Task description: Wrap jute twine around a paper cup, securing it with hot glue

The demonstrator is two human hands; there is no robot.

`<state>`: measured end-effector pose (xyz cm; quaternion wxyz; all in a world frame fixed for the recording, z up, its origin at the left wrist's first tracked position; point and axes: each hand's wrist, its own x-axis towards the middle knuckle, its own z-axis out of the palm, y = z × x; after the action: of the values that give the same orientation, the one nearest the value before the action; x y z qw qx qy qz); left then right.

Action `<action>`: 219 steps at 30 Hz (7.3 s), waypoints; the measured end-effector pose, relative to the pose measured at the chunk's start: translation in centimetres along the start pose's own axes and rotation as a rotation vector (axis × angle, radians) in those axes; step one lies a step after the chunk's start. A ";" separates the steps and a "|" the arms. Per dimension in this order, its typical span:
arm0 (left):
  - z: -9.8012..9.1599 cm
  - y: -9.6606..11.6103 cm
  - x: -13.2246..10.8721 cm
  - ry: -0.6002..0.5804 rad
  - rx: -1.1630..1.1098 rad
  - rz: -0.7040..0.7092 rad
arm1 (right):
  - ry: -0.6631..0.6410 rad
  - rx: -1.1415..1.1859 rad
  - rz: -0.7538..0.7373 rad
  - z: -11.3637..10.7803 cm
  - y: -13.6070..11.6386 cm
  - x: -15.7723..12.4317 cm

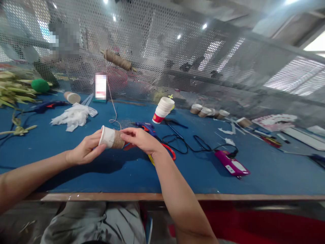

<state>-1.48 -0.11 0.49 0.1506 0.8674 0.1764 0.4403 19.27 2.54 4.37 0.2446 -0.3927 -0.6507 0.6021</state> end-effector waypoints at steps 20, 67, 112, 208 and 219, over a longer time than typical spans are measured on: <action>1.0 -1.5 0.2 0.257 -0.768 -1.023 | 0.580 -0.417 -0.238 1.0 0.7 0.9; 1.3 -2.3 -0.4 0.076 -0.382 -0.955 | 0.463 -0.165 -0.041 -3.3 -1.5 -1.4; 1.1 -2.3 0.3 0.052 -0.369 -0.996 | 0.346 -0.849 -0.110 2.4 -1.5 -3.8; 1.0 -2.0 -0.3 -0.046 -0.238 -0.861 | 0.395 -0.715 -0.043 1.7 -1.5 -3.9; 0.9 -2.0 -0.2 -0.088 -0.194 -0.874 | 0.365 -0.721 -0.012 1.9 -1.5 -4.0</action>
<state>-1.16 1.48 -0.96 0.4106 0.7111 0.4776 0.3124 19.73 -1.78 6.20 0.2059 -0.5500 -0.7684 0.2542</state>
